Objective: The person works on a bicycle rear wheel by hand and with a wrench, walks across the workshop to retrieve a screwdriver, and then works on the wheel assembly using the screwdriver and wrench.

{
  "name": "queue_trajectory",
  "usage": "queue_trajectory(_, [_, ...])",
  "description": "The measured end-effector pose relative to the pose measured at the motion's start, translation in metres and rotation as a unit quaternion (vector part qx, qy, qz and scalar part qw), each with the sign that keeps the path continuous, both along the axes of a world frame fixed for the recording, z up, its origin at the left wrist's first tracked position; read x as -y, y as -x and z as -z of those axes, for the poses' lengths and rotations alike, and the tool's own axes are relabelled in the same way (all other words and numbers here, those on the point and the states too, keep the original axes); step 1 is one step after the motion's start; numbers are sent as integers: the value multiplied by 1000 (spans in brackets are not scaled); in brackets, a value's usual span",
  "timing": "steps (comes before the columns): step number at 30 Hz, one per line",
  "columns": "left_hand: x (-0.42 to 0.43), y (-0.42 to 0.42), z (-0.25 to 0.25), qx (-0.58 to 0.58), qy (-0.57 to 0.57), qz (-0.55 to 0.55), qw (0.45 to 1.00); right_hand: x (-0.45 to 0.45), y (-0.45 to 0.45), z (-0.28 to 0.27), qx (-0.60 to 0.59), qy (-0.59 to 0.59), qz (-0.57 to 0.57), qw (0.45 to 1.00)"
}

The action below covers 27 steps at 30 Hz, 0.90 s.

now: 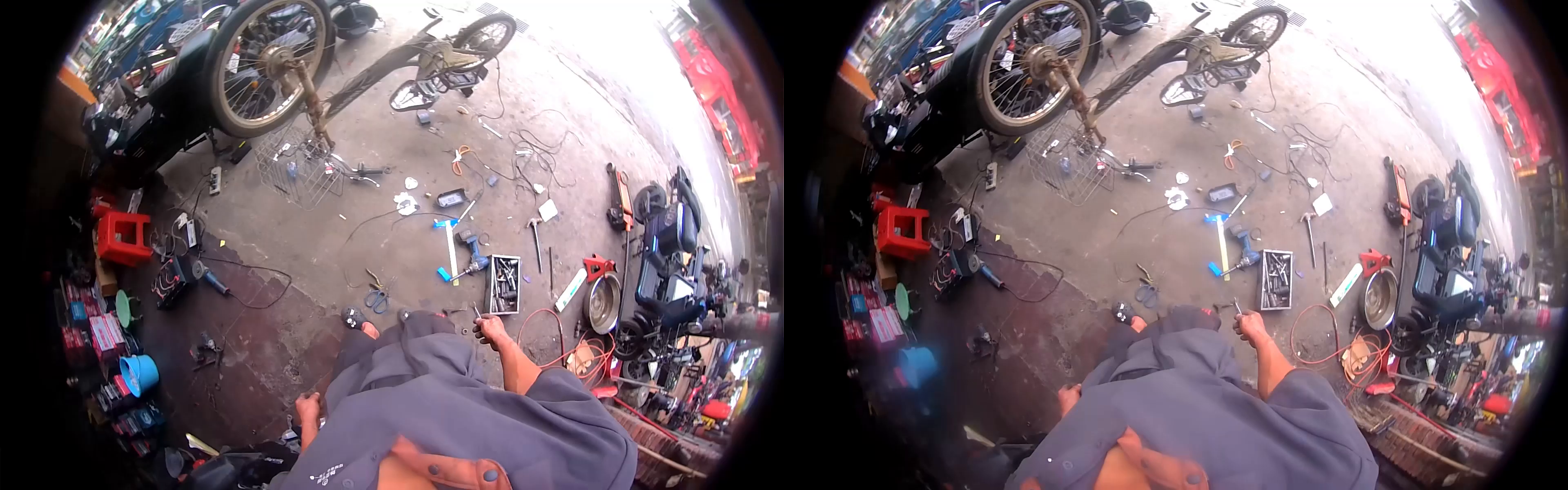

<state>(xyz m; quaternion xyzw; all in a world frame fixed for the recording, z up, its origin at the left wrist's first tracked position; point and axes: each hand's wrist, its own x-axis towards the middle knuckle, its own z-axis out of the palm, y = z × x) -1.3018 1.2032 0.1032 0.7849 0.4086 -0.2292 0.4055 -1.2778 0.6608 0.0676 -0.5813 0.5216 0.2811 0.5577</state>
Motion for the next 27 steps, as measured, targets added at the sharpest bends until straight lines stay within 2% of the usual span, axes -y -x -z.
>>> queue_trajectory(3, [-28, -74, 49, -56, 44, -20, 997, 2, 6, 5, 18, 16, 84, 996])
queue_trajectory(7, [2, -205, 34, 34, 52, 52, 997, 0, 17, -2, 15, 24, 169, 985])
queue_trajectory(10, [44, -292, 33, 86, 48, 89, 991, 14, 30, 35, -46, 14, 214, 976])
queue_trajectory(12, [70, -339, 52, 100, 56, 133, 984, 33, 23, 56, -80, 21, 230, 970])
queue_trajectory(13, [97, -366, 57, 105, 63, 158, 980, 50, 13, 60, -97, 26, 242, 965])
queue_trajectory(15, [151, -393, 54, 67, 34, 199, 977, 88, 21, 94, -105, 24, 167, 980])
queue_trajectory(16, [198, -399, 25, 52, 35, 248, 967, 85, 25, 102, -77, 22, 259, 963])
queue_trajectory(17, [220, -407, 32, 45, 25, 278, 959, 118, 8, 109, -24, 44, 341, 939])
queue_trajectory(19, [261, -437, 55, 44, 6, 339, 940, 160, -30, 82, 10, 28, 421, 907])
queue_trajectory(21, [320, -464, 45, 19, 10, 362, 932, 198, -59, 59, 8, 65, 390, 918])
queue_trajectory(24, [387, -524, 44, 36, 0, 467, 883, 234, -75, 107, 5, 213, 340, 916])
queue_trajectory(27, [465, -596, 59, 35, -14, 522, 852, 256, -122, 110, 7, 179, 444, 878])
